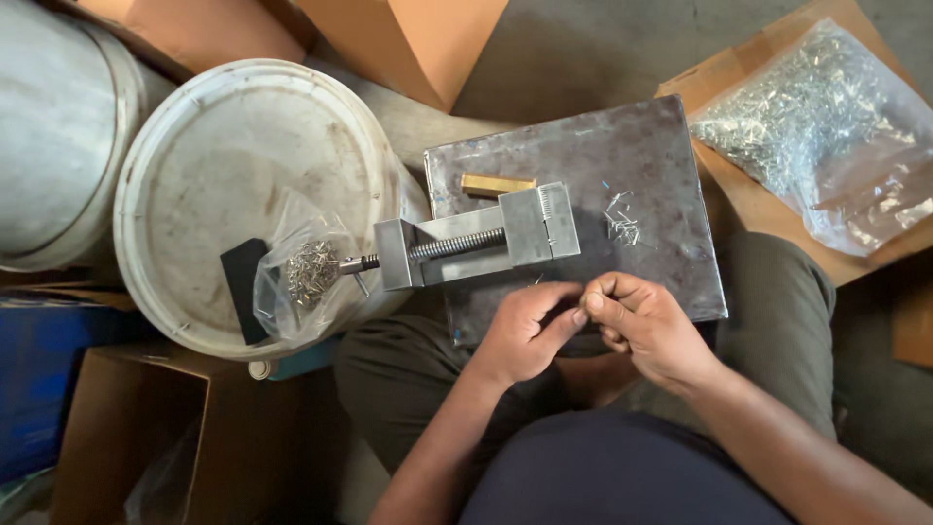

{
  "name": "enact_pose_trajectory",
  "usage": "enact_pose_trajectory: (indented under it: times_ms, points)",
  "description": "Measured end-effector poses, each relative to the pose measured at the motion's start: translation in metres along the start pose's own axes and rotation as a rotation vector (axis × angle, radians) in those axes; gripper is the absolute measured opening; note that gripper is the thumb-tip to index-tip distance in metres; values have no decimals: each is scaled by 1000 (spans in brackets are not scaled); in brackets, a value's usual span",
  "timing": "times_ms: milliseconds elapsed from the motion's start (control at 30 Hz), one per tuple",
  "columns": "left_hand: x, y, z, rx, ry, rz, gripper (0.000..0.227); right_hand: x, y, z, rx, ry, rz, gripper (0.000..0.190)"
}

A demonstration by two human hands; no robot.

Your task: The person sits on the floor and uses a bench vise to hold and manipulate small metal pins. They repeatedly insert the pins into the vise jaws, tighten the mechanism, and then remove them. At one point, they use a small wooden block to tap the vise. The person also handles a plastic bag containing more pins.

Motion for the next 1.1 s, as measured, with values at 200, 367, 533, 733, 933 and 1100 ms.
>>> enact_pose_trajectory:
  times_ms: [200,367,533,733,933,1100]
  points:
    - [2,-15,-4,80,-11,-16,18,-2,-2,3,127,62,-81,13]
    - [6,-32,-9,117,-23,-189,20,-25,-61,-18,637,97,-738,9]
    - [4,-42,-13,179,1,-301,23,-46,-100,-22,752,97,-940,12]
    - [7,-37,-13,221,48,-360,27,-65,-152,-9,846,176,-1207,10]
    - [11,-27,-12,172,53,-320,27,-88,-168,5,856,88,-1286,10]
    - [11,-27,-10,173,47,-329,29,-91,-171,5,837,75,-1313,10]
Point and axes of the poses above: each hand's wrist, its own z-axis towards the middle knuckle, its own x-axis out of the back of the hand, y = z × x, the point moved 9 cm from there along z, towards the middle knuckle, and after that the axes turned 3 degrees about -z, right-handed, at the moved point
